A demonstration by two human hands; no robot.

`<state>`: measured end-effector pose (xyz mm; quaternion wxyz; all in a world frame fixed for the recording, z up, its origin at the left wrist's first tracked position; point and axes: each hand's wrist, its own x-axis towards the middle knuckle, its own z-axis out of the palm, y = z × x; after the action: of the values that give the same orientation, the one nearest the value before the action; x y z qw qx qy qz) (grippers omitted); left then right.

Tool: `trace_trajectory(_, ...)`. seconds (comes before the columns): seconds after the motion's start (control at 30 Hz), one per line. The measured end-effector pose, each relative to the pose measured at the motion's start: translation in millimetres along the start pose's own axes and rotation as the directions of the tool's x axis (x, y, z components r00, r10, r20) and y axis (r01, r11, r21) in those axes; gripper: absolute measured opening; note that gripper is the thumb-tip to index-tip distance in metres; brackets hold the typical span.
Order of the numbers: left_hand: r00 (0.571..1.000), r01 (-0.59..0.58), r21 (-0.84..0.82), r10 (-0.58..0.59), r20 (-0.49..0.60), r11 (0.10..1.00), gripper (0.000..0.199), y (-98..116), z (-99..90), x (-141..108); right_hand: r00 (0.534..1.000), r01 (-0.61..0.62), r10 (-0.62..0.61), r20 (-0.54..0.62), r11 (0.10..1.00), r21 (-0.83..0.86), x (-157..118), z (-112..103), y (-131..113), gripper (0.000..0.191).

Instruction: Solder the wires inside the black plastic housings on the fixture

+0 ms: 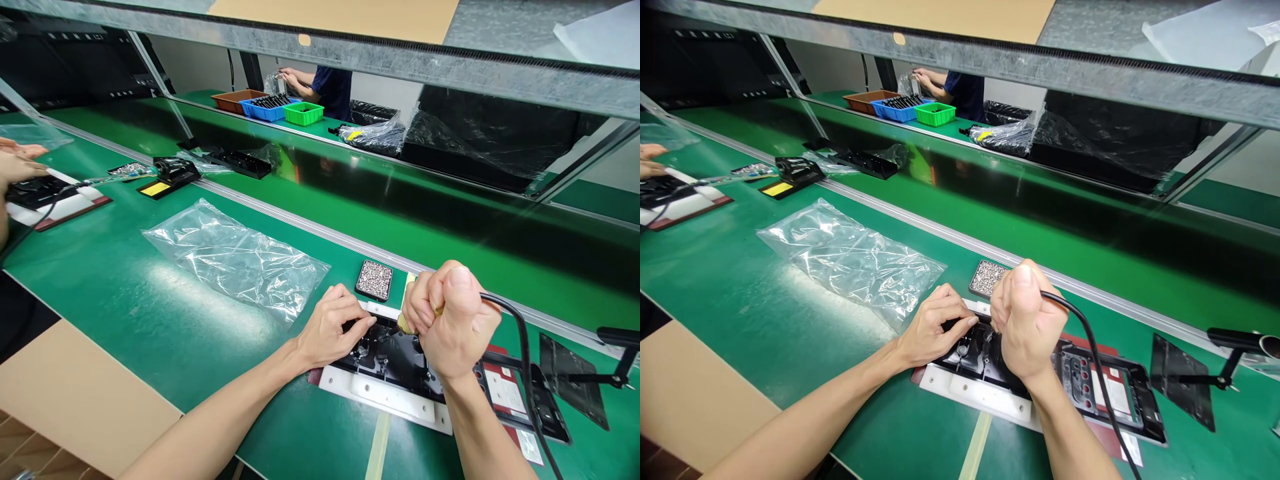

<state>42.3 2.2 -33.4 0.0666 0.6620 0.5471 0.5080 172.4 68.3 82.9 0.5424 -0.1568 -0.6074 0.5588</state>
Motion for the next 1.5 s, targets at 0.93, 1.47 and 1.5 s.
trace_trajectory(0.93, 1.000, -0.007, 0.000, 0.007, 0.004, 1.000, 0.018, -3.6, -0.3, -2.6, 1.000, -0.002, 0.002, 0.007, 1.000, 0.024, 0.4, 2.4, 2.7, 0.047)
trace_trajectory(1.47, 1.000, -0.013, 0.002, 0.013, 0.003, 1.000, 0.018, -3.2, -0.1, -0.9, 1.000, 0.001, -0.001, 0.010, 1.000, 0.022, 0.5, 2.3, 3.3, 0.047)
trace_trajectory(1.5, 1.000, -0.013, 0.005, 0.013, 0.003, 1.000, 0.018, -3.1, -0.2, -0.7, 1.000, 0.003, -0.003, 0.008, 1.000, 0.022, 0.8, 2.3, 3.3, 0.047)
